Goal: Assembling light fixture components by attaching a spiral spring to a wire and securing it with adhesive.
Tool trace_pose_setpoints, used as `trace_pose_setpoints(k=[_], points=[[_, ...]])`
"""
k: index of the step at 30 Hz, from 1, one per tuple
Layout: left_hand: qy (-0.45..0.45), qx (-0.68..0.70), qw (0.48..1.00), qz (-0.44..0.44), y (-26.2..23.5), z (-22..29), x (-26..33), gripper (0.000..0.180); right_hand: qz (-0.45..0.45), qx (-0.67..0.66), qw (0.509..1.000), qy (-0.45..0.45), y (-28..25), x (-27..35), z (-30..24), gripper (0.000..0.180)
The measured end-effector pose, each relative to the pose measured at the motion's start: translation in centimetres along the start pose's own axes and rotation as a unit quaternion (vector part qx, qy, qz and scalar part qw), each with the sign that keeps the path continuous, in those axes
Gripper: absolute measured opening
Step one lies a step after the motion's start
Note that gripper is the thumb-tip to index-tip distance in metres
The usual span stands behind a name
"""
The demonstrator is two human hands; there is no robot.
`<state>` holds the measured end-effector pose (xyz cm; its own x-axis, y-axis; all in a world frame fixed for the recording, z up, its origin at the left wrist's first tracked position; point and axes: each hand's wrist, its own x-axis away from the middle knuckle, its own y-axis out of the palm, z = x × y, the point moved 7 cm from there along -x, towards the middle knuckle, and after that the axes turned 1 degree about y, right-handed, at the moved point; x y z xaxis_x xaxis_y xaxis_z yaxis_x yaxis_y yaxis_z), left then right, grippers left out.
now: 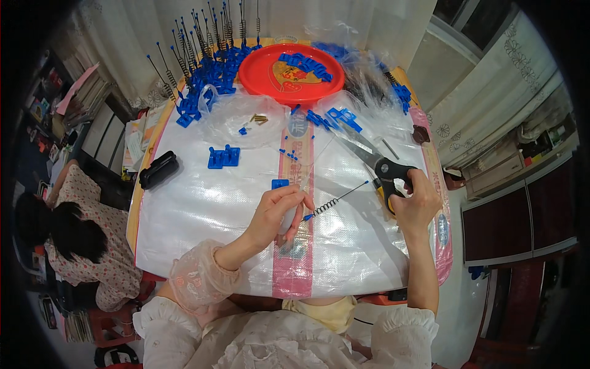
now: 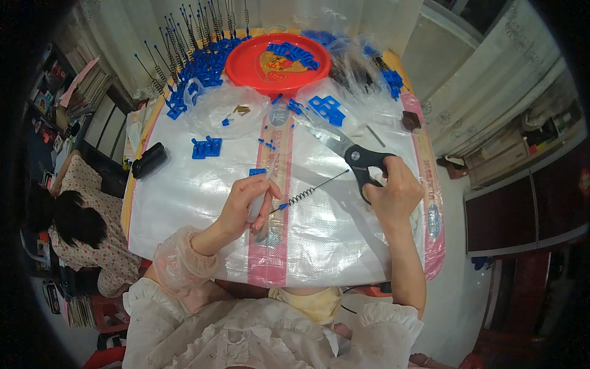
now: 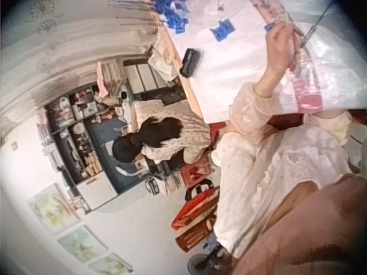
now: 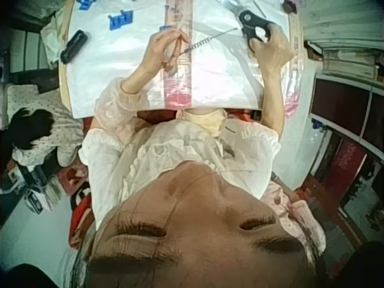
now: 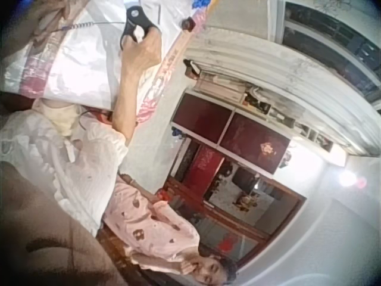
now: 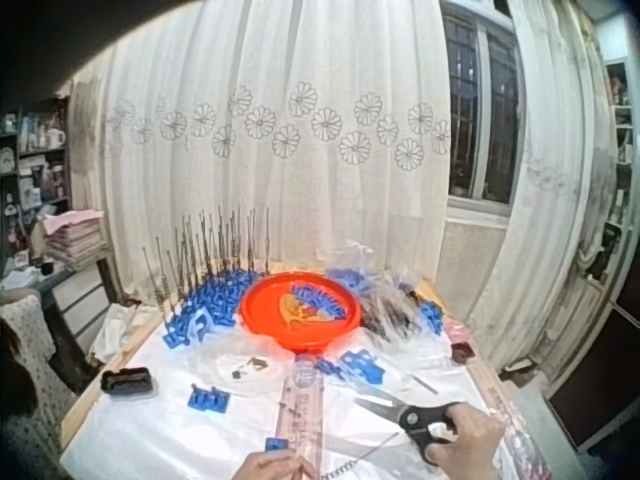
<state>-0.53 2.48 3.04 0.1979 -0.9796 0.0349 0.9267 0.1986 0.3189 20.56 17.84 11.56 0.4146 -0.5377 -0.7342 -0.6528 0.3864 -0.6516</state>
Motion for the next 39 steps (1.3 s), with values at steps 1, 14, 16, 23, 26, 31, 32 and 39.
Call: trace_pose_setpoints(k=[1, 14, 16, 23, 26, 31, 32, 39], points=[[0.002, 0.0, 1.0, 0.0, -0.1, -0.1, 0.0, 0.035, -0.002, -0.003, 1.0, 0.001, 0.0, 0.0, 0.0, 0.037], [-0.004, 0.006, 1.0, 0.005, -0.2, -0.1, 0.0, 0.034, -0.019, -0.052, 0.998, 0.011, 0.1, 0.0, -0.2, 0.035], [-0.002, 0.004, 1.0, 0.004, -0.2, -0.1, 0.0, 0.034, -0.018, -0.046, 0.999, 0.008, 0.2, 0.0, -0.4, 0.036], [-0.001, -0.009, 1.0, 0.008, -0.2, -0.1, -0.1, 0.033, -0.032, -0.044, 0.998, 0.023, 0.5, 0.2, 0.2, 0.036], [0.004, -0.008, 1.0, 0.012, -0.4, -0.1, -0.1, 0.033, -0.034, -0.048, 0.998, 0.024, 0.7, 0.2, 0.2, 0.036], [0.01, -0.008, 1.0, 0.008, -0.3, -0.2, -0.3, 0.033, -0.046, -0.059, 0.997, 0.023, 0.9, 0.5, 0.3, 0.036], [0.012, -0.007, 1.0, 0.007, -0.3, -0.3, -0.4, 0.033, -0.049, -0.058, 0.997, 0.024, 0.9, 0.5, 0.3, 0.036], [0.026, -0.021, 0.999, -0.002, -0.3, -0.2, -0.4, 0.033, -0.063, -0.064, 0.996, 0.02, 0.9, 0.5, 0.1, 0.035]])
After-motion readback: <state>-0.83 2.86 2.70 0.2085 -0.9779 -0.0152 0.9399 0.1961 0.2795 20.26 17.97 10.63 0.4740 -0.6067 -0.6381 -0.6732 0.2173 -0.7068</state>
